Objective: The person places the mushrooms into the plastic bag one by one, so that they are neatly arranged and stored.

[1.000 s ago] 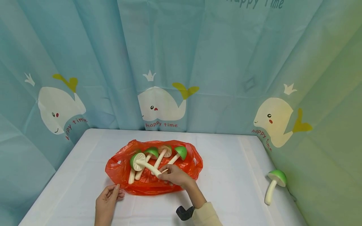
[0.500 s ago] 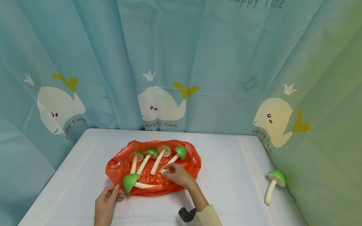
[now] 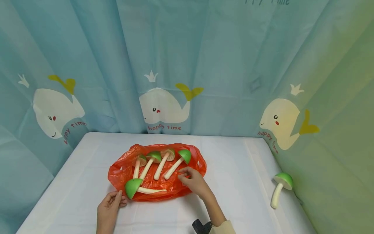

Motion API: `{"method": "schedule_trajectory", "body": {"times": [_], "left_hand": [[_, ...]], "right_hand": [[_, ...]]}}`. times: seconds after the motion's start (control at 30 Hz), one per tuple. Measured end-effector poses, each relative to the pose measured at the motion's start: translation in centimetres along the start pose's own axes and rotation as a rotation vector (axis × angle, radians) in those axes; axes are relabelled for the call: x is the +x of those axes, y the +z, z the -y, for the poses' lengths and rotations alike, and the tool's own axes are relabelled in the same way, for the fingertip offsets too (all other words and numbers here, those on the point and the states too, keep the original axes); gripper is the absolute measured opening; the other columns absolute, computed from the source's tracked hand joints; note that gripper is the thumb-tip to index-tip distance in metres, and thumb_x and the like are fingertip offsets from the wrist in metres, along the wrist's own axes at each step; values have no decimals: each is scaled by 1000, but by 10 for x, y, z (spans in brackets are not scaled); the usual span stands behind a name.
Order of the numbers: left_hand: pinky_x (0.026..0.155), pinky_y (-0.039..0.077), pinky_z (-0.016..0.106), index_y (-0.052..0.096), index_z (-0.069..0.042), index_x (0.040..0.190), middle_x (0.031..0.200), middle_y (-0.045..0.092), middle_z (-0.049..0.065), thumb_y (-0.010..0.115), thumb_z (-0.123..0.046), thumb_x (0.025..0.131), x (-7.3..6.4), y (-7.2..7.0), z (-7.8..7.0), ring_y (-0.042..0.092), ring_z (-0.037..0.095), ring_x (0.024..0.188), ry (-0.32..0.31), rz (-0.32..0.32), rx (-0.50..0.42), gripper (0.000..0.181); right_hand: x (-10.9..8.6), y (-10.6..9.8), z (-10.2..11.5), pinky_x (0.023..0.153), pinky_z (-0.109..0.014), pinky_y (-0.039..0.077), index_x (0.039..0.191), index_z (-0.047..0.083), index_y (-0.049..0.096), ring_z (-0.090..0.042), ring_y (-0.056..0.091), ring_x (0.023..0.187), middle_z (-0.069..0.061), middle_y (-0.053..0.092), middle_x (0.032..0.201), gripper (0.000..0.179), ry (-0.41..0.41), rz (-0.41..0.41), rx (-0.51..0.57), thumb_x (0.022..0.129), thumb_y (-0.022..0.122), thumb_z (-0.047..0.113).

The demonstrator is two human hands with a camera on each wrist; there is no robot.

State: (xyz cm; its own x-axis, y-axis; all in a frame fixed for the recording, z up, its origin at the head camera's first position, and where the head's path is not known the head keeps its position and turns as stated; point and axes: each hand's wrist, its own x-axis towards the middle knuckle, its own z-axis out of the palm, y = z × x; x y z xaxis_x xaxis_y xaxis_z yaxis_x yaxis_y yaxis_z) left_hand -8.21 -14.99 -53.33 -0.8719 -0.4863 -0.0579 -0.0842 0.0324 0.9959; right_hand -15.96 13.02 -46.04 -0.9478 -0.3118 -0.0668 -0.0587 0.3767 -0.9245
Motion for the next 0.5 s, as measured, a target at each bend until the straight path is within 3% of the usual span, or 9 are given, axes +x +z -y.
{"method": "schedule_trajectory", "body": {"times": [0.23,0.5], "left_hand": [[62,56,22,57,10,100,84,62,19,57,-19,96,-2,-1,-6,63,13,68,9,6,-6,30],[67,55,21,56,10,103,88,62,21,55,-17,97,-4,-1,-19,63,15,72,-7,19,-39,27]], "right_hand": [[-14,-4,19,61,-25,47,108,-3,61,-19,51,75,-7,55,87,19,25,-40,10,93,60,10],[-18,-15,17,58,-27,47,113,-7,58,-24,50,73,-21,56,91,27,68,-63,83,93,60,11]]}}
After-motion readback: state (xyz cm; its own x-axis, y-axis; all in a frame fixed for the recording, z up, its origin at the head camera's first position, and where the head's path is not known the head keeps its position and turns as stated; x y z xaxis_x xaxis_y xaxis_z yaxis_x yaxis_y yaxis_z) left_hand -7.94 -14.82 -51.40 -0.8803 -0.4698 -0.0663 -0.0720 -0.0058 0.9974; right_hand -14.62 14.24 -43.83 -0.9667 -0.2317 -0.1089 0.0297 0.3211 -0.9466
